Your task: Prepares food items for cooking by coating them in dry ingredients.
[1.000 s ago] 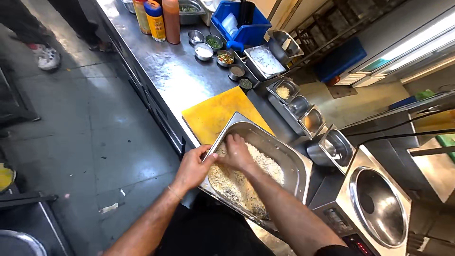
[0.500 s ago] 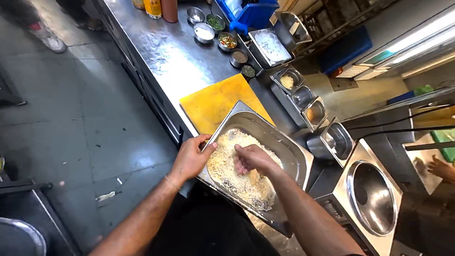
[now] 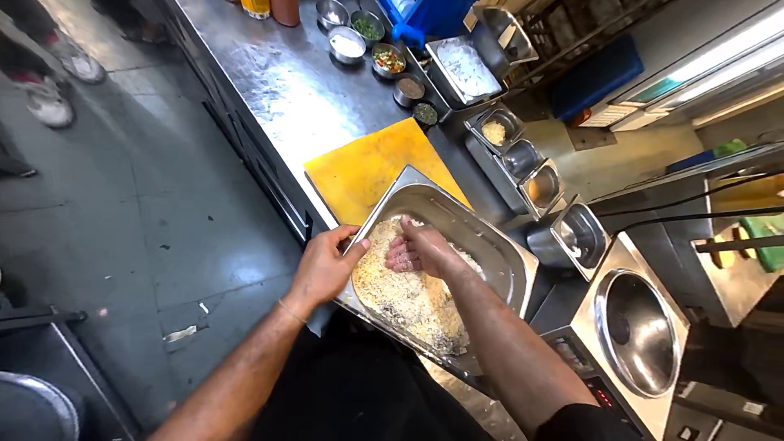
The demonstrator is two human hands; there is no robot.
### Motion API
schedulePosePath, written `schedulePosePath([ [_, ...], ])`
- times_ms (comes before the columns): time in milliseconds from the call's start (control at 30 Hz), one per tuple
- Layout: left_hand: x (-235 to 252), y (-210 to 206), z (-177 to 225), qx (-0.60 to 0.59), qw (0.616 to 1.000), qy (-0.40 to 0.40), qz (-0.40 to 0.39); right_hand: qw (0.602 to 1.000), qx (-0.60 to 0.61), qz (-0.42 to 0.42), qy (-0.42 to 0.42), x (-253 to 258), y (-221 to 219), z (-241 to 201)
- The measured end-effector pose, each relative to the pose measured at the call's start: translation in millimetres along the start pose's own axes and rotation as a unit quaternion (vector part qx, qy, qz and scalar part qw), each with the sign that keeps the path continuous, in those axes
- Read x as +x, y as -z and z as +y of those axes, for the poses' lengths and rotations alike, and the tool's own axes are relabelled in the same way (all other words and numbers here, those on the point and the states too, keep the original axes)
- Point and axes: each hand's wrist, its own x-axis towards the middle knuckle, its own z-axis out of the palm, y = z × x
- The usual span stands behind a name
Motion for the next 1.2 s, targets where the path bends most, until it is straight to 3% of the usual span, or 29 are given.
schedulePosePath([
  [167, 3.6, 0.3, 1.4, -0.016, 1.0, 0.008, -0.003, 1.0, -0.01, -0.016, 0.021, -23.8, 7.1, -0.3],
  [267, 3.5, -0.5, -2.5, -0.02, 1.0, 0.005, -0.003, 0.999, -0.012, -0.035, 0.01, -24.2, 11.6, 26.7],
  [367, 3.5, -1.2, -1.9, -0.019, 1.0, 0.007, 0.003, 0.994, -0.053, -0.032, 0.086, -32.8, 36.0, 22.2],
  [433, 3.3, -2.0, -1.3, -0.007, 1.0, 0.001, 0.014, 0.963, -0.173, 0.093, 0.182, -44.9, 65.8, 15.9],
  [500, 2.9, -2.3, -1.1, -0.002, 1.0, -0.001, 0.019, 0.895, -0.342, 0.182, 0.219, -51.4, 89.1, 25.2],
  [600, 1.6, -2.7, -1.0, -0.012, 1.0, -0.002, 0.023, 0.844, -0.484, 0.156, 0.171, -45.9, 87.7, 51.6],
  [733, -0.7, -4.2, 1.5, -0.022, 1.0, 0.001, 0.022, 0.857, -0.471, 0.16, 0.135, -32.6, 72.3, 63.5],
  [1067, -3.3, -4.7, 3.3, -0.007, 1.0, 0.004, 0.03, 0.899, -0.399, 0.041, 0.176, -38.7, 82.4, 60.7],
  [1133, -2.8, -4.7, 2.3, -0.002, 1.0, 0.004, 0.03, 0.9, -0.384, 0.09, 0.187, -44.8, 87.6, 57.6],
  [1200, -1.3, -4.6, 1.7, -0.005, 0.999, 0.007, 0.033, 0.862, -0.427, 0.156, 0.225, -60.0, 87.9, 53.6],
])
